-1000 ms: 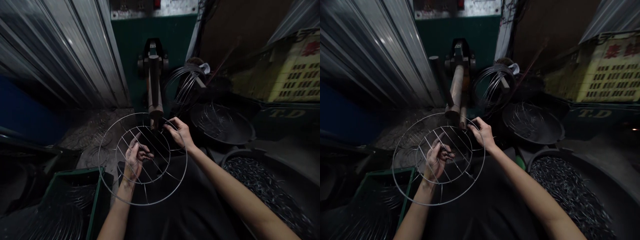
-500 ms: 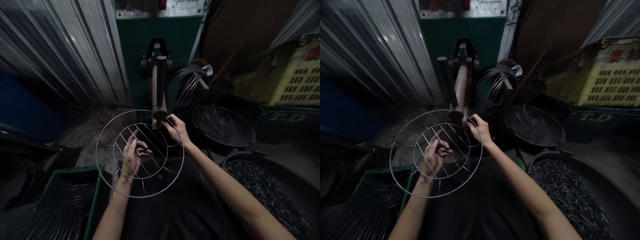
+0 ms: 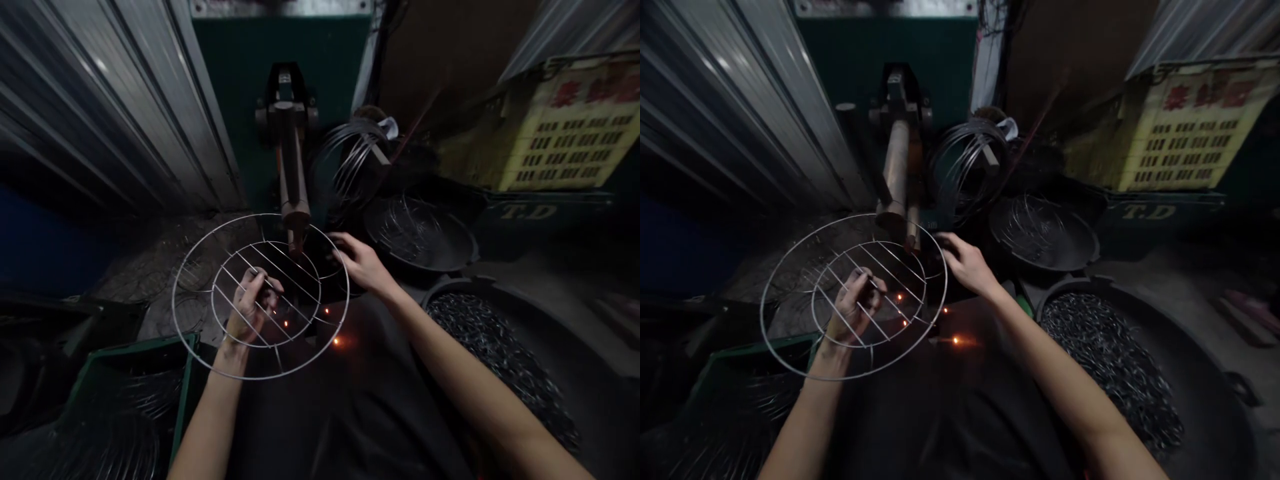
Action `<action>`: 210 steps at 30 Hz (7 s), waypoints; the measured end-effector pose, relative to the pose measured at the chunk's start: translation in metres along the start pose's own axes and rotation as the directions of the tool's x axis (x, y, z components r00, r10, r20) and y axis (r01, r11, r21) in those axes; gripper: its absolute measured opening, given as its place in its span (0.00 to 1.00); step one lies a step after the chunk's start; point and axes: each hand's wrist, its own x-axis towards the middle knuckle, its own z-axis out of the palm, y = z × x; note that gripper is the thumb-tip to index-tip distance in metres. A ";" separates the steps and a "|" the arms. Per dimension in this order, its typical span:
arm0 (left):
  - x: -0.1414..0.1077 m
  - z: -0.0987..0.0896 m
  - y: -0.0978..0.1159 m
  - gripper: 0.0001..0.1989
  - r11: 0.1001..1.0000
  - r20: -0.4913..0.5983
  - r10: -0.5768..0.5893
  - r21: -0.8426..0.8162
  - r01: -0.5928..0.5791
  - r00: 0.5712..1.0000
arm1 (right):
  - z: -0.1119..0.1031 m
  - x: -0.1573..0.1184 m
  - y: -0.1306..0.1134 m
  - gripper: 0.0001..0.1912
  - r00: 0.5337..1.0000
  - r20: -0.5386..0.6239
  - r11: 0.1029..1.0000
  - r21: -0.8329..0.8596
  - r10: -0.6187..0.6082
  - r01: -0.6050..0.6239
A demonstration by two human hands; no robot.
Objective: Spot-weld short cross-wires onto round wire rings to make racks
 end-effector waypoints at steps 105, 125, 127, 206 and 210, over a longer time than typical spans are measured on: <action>-0.004 0.017 -0.026 0.10 0.937 -0.338 0.307 -0.056 -0.345 0.890 | 0.021 -0.013 -0.012 0.21 0.989 0.009 0.976 0.158 0.148 -0.147; -0.027 0.041 -0.013 0.12 0.938 -0.310 0.346 0.145 -0.315 0.886 | 0.022 -0.034 -0.008 0.13 0.949 -0.091 0.932 0.239 0.302 -0.274; -0.018 0.041 -0.004 0.12 0.930 -0.283 0.364 0.159 -0.330 0.887 | 0.029 -0.023 -0.004 0.15 0.935 -0.129 0.894 0.360 0.330 -0.266; 0.008 0.029 -0.038 0.18 0.885 -0.265 0.448 -0.007 -0.466 0.854 | 0.043 0.031 0.012 0.15 0.979 -0.201 0.999 0.044 0.028 -0.020; 0.002 0.001 -0.027 0.23 0.966 -0.074 0.253 -0.043 -0.256 0.965 | 0.023 0.002 0.010 0.16 0.985 -0.174 0.999 -0.038 0.008 -0.015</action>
